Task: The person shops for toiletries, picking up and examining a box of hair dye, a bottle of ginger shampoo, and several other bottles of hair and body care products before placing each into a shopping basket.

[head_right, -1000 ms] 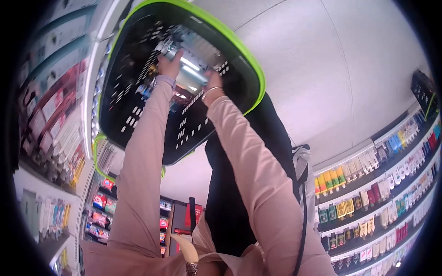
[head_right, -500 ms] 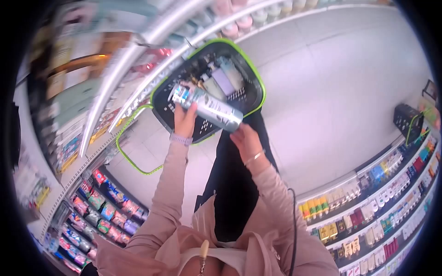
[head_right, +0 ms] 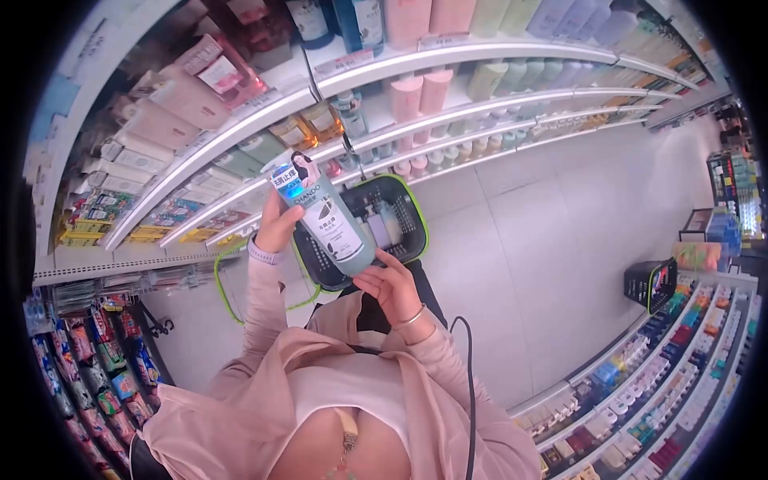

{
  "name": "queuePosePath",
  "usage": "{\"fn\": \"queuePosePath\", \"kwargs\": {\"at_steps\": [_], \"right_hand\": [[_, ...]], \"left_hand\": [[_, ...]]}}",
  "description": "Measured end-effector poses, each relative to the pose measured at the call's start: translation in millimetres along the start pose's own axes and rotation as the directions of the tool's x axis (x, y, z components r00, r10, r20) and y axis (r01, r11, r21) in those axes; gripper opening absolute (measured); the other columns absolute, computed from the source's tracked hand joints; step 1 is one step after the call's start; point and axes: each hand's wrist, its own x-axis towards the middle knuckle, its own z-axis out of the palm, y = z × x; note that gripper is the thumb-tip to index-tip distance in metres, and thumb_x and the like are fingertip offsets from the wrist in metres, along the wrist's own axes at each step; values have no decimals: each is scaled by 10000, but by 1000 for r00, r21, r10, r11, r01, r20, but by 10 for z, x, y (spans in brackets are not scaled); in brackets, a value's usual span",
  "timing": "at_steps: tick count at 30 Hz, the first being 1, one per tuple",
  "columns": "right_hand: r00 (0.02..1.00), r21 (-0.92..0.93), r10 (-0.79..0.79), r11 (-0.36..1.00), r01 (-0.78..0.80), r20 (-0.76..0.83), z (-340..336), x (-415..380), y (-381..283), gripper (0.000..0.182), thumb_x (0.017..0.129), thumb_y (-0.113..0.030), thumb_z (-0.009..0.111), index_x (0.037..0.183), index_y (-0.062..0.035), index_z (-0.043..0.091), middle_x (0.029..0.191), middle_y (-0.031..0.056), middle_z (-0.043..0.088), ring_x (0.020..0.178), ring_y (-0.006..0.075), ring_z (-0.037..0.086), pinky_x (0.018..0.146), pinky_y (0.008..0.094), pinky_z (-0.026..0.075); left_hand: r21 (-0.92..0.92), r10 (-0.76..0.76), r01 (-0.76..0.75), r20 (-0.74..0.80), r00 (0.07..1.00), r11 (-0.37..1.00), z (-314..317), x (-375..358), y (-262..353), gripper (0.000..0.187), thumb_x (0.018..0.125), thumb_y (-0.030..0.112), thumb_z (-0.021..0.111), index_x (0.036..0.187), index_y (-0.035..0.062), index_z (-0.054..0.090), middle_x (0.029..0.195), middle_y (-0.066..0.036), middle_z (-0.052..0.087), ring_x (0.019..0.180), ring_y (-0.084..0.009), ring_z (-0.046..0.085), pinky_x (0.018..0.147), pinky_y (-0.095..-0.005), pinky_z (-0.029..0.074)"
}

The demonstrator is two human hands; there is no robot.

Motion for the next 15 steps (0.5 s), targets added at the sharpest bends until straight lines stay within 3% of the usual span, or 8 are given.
{"fn": "queuePosePath", "kwargs": {"at_steps": [2, 4, 8, 12, 14, 15], "right_hand": [[999, -1, -12, 1000, 12, 40, 40, -19, 1, 477, 751, -76, 388, 1192, 60, 272, 996, 237, 523, 914, 297, 552, 803, 340, 461], [999, 52, -29, 998, 27, 38, 73, -20, -24, 495, 757, -53, 439, 1198, 81, 257, 947, 192, 537, 852, 289, 568, 778, 359, 472], [999, -53, -17, 998, 19, 47, 62, 39, -231, 504, 749, -82, 415, 1201, 63, 249, 970, 214, 536, 869, 275, 565, 810, 344, 455], [997, -92, -21, 995, 28, 78, -167, 302, -504, 503, 741, -81, 426, 1208, 34, 279, 1033, 153, 516, 930, 224, 537, 833, 315, 434], [992, -141, -8, 990, 26, 128, -292, 446, -721, 482, 736, -80, 428, 1196, 14, 318, 1057, 116, 511, 956, 199, 523, 832, 289, 428], [994, -129, -18, 991, 33, 110, -299, 466, -821, 467, 739, -81, 426, 1191, -1, 341, 1063, 105, 511, 972, 187, 513, 834, 279, 422]], "left_hand": [[2, 7, -7, 23, 1000, 1000, 25, -7, 152, 633, 709, 122, 625, 1221, -8, 275, 1149, -81, 423, 1060, -168, 401, 910, -300, 294], [-2, -2, 2, 33, 999, 1000, 79, -46, 252, 630, 709, 113, 620, 1223, -8, 276, 1150, -84, 422, 1065, -171, 398, 913, -300, 290], [72, -24, 17, 90, 996, 997, 195, 29, 295, 602, 718, 56, 589, 1227, -8, 275, 1141, -83, 427, 1050, -160, 409, 884, -282, 318], [55, -12, 7, 96, 995, 998, 372, 330, 188, 525, 752, 176, 597, 1175, -10, 347, 1053, -66, 492, 945, -117, 474, 804, -230, 362], [-76, -142, 131, -156, 977, 988, 539, 507, 94, 512, 761, 241, 596, 1147, -13, 376, 1005, -59, 518, 900, -110, 492, 770, -228, 376], [-83, -140, 123, -252, 957, 989, 620, 607, 66, 535, 755, 275, 604, 1149, -10, 381, 967, -61, 526, 869, -110, 500, 753, -234, 381]]}}
